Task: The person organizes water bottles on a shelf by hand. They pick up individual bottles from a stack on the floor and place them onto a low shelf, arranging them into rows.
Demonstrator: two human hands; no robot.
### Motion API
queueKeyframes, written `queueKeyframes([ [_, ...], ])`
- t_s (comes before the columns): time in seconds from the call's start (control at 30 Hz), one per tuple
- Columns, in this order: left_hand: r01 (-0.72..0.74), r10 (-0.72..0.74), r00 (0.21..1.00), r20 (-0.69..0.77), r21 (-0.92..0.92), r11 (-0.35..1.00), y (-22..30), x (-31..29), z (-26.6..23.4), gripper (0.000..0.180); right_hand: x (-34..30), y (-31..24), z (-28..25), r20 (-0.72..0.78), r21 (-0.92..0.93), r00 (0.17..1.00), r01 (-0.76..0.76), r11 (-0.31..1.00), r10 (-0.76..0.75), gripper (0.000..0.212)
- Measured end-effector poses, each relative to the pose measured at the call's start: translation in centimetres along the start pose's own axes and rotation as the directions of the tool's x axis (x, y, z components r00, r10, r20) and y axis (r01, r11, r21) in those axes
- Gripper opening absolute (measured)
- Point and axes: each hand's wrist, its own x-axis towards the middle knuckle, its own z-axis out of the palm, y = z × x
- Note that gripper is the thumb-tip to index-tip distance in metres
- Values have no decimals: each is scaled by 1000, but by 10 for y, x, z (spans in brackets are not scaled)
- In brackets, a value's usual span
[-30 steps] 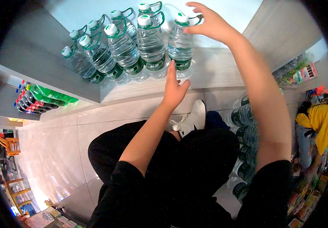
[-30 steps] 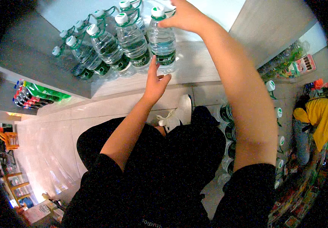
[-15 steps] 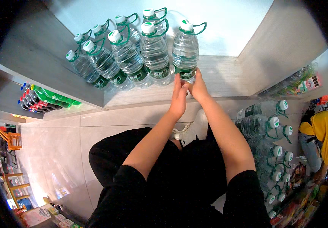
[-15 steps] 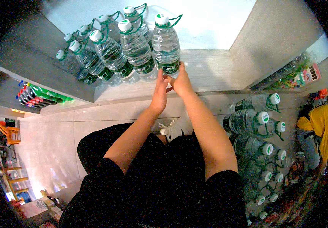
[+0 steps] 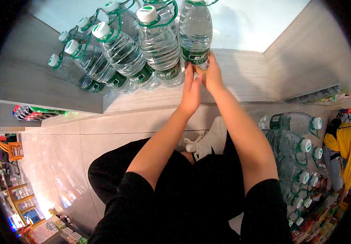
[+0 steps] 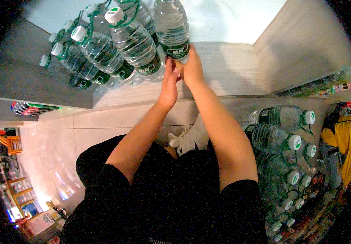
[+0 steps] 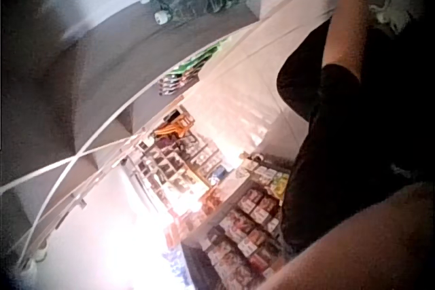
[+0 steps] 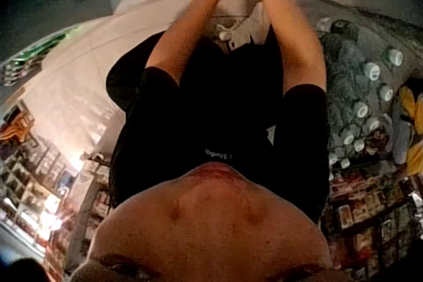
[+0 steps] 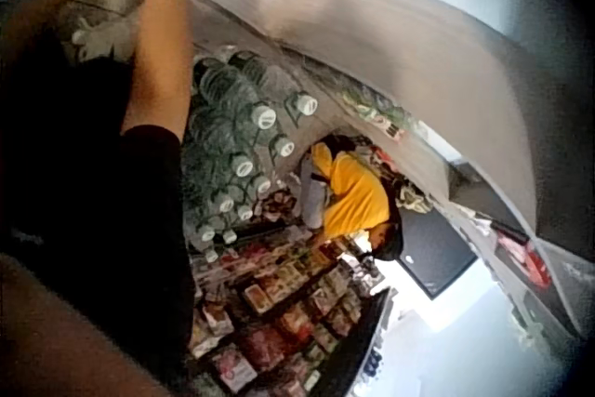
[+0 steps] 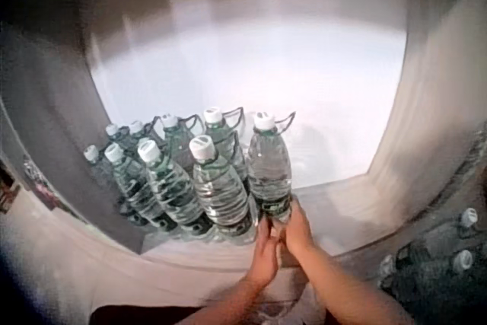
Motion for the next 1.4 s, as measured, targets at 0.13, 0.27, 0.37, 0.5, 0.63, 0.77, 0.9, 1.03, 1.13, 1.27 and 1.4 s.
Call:
queueKeyframes([
  [0.13,5,-6,1000,-18,-25,1000,2,16,-3,70,11,-16,4,27,49,1000,2,999,-4,66],
  [0.27,41,-40,999,9,-100,994,-5,28,-8,74,23,-14,9,14,12,1000,2,1000,-3,65],
  [0.37,92,-82,992,94,-110,990,-9,36,-16,74,26,-13,15,15,36,1000,17,999,-18,64],
  [0.5,9,-11,1000,-18,-128,992,-7,41,2,74,39,8,21,-56,104,998,12,995,-6,63],
  [0.63,65,-69,997,-44,-77,995,-4,44,-8,71,37,-11,19,-27,-32,1000,4,999,-5,66],
  [0.77,80,-80,997,-2,-63,995,4,40,-9,67,35,-13,17,-25,-75,1000,-19,997,17,65],
  [0.9,144,-139,988,70,-79,986,2,33,-5,60,25,43,21,26,-71,997,-73,995,75,50],
  [1.03,214,-214,977,10,7,977,8,-13,-9,51,-19,27,19,245,-89,962,-100,991,119,16],
  [1.13,291,-287,956,62,-71,954,7,-42,-12,52,-52,29,6,369,59,911,-222,973,185,14],
  [1.27,346,-432,864,260,318,883,24,-82,-49,50,-105,-4,-17,512,-287,859,155,945,15,20],
  [1.4,120,-469,856,218,798,590,21,-129,-75,39,-132,-15,-41,737,-405,646,190,894,197,29],
])
